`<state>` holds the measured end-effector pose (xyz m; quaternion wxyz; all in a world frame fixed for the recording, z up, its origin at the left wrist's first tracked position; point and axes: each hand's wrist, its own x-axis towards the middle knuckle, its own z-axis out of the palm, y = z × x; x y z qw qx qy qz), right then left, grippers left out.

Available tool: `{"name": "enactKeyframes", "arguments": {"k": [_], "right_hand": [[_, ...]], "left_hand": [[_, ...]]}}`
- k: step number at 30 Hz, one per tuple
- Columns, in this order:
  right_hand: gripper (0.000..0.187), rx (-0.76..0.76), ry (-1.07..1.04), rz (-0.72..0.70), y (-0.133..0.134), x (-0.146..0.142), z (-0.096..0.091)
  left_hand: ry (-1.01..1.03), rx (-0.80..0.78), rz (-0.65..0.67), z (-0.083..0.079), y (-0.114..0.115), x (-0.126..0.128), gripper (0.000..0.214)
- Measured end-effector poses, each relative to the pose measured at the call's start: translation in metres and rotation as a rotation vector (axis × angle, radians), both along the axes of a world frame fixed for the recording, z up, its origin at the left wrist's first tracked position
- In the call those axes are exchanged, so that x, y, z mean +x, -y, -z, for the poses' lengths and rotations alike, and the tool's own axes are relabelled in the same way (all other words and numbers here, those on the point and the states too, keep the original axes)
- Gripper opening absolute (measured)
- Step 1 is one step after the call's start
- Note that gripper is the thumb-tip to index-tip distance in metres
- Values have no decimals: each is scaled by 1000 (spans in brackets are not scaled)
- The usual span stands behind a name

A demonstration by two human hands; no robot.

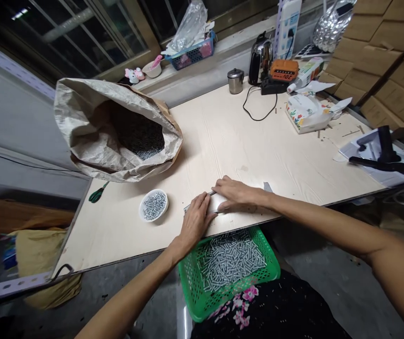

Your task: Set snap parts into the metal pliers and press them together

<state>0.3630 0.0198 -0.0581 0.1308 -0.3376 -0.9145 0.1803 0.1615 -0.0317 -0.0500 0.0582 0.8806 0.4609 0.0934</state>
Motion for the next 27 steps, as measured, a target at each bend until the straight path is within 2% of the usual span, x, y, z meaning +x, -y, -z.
{"name": "enactKeyframes", "arguments": {"k": [1,3,6,7,9,11,13,16,19,22,27], "right_hand": [[46,-5,4,6,-3,4,-2],[37,9,33,77,-6,9,-5],[22,89,89,167,-1,2,-8],[20,130,95,184,3,-2,-9],[14,214,75,217,15,-11,-12],[14,261,22,179,29,-18,-12],[20,252,-7,83,41,-24,-8],[15,193,32,31,50,-30,3],[17,128,10,-4,48,-30,12],[24,107,-62,1,45,-25,17],[28,14,-159,51,43,-13,20]], "left_hand": [[14,42,2,1,9,2,46],[31,98,27,-1,31,8,48],[84,109,87,-9,63,16,35],[114,102,79,-12,71,15,29],[187,87,-27,-19,77,4,19],[250,76,-220,-24,75,-17,16],[285,46,-397,-26,68,-41,17],[322,-38,-550,-25,59,-71,20],[372,-110,-618,-21,56,-83,23],[410,-142,-651,-19,54,-83,25],[364,-190,-606,-11,48,-74,23]]}}
